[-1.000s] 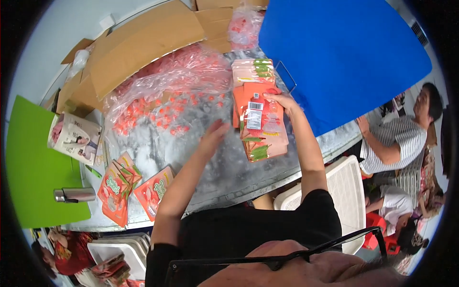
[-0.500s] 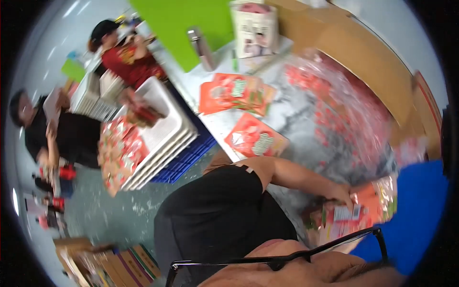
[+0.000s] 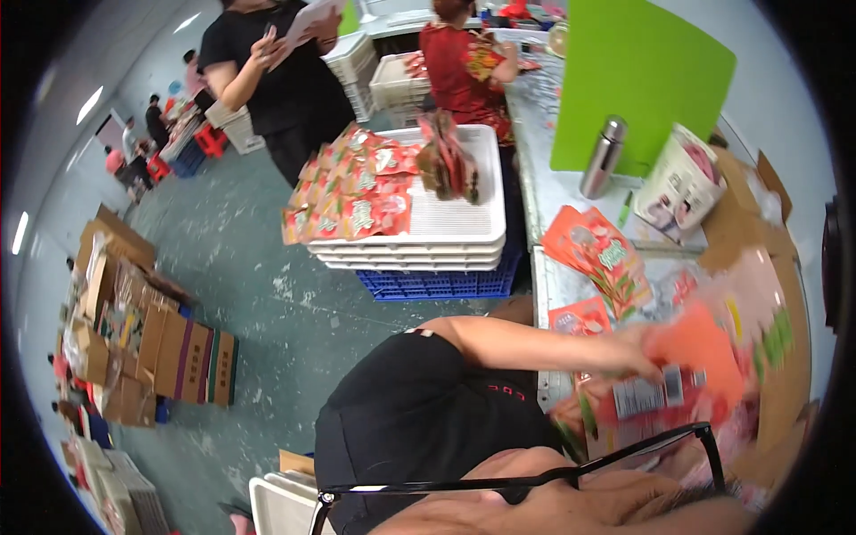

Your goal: Packing small red items into printed plastic bags at a factory workstation.

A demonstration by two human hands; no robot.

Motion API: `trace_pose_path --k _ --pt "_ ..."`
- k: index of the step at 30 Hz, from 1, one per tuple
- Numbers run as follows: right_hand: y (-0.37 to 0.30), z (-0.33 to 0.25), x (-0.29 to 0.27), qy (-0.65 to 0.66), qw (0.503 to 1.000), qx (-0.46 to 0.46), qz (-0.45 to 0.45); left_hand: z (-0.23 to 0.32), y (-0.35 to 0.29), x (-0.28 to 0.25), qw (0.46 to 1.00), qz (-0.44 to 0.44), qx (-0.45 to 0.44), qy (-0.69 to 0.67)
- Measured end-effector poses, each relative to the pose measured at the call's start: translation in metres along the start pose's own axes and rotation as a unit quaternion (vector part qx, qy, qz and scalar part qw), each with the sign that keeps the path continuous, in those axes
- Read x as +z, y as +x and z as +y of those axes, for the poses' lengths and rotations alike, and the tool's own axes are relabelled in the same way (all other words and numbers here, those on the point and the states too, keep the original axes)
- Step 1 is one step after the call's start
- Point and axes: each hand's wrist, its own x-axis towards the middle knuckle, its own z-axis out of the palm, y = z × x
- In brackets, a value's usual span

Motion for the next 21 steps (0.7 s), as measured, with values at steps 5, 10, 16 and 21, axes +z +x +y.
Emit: trace_pose_path --k 5,10,16,21 --pt "0.071 0.06 0.166 0.016 0.949 0.057 -0.311 0.041 -0.076 -0.105 0.965 0.194 0.163 -0.062" --pt "0.061 0.12 0.335 0.016 0.839 0.135 -0.527 0.074 -0.16 -0.209 0.896 0.369 0.249 -0.005" --pt "-0.013 0.195 0.485 -0.043 0.748 0.082 -0.657 0.124 -0.268 -0.286 0.77 0.591 0.215 0.112" --pt "-0.028 0.271 0.564 -0.107 0.744 0.06 -0.657 0.129 -0.316 -0.354 0.734 0.633 0.236 0.062"
